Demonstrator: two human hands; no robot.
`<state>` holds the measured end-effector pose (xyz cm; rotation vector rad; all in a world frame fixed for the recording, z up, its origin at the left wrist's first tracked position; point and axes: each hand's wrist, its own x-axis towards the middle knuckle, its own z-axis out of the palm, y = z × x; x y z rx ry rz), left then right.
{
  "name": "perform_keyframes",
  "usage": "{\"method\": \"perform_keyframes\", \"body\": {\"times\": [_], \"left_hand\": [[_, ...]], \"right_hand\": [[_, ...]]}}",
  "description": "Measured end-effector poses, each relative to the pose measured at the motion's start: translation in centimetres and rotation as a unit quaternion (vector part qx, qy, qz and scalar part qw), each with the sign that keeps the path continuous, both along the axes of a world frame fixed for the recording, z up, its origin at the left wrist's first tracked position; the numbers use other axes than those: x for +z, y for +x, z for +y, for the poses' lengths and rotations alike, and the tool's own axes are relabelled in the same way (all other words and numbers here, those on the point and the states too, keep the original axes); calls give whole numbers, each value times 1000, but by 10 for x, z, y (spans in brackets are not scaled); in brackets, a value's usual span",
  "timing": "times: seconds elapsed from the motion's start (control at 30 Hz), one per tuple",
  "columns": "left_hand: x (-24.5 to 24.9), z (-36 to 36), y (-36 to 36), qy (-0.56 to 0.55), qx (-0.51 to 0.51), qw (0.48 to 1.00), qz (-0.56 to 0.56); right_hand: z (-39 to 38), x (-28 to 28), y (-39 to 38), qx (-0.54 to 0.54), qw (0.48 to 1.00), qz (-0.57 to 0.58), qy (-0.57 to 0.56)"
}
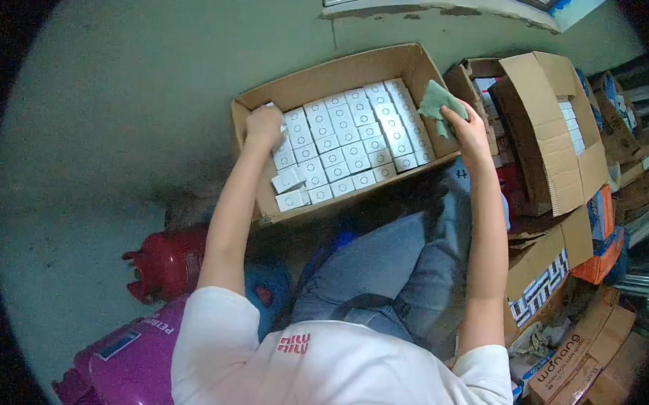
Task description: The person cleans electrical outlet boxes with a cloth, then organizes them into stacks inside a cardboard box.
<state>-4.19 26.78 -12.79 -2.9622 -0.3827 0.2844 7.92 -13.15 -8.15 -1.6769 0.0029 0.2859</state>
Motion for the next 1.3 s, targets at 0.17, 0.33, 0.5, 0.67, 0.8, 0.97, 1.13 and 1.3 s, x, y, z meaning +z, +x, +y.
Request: {"method": "perform_keyframes", "body": {"times": [0.17,0.33,0.5,0.67,0.8,0.97,1.13,1.3], "left_hand": [[80,-80,13,-109,56,971,-203],[80,-153,72,-357,-70,823,-435],[63,-223,100,-491,-113,784,-362],[18,-229,104,-476,-165,778,-375],[16,-214,98,-472,-126,797,-356],[15,-209,92,-450,-115,815,-348],[14,-206,92,-395,-135,838,-351],[14,-213,95,-378,-181,827,-375]], "right_hand": [[9,28,-12,-157,902,-358,-183],[0,43,-14,-154,922,-318,-156],[-8,39,-6,-127,904,-389,-120],[-7,60,-3,-80,972,-220,-34],[-4,48,7,-34,939,-279,-195],[20,43,-9,115,828,-451,-313],[37,45,-16,54,827,-429,-359],[21,45,3,18,802,-471,-366]]}}
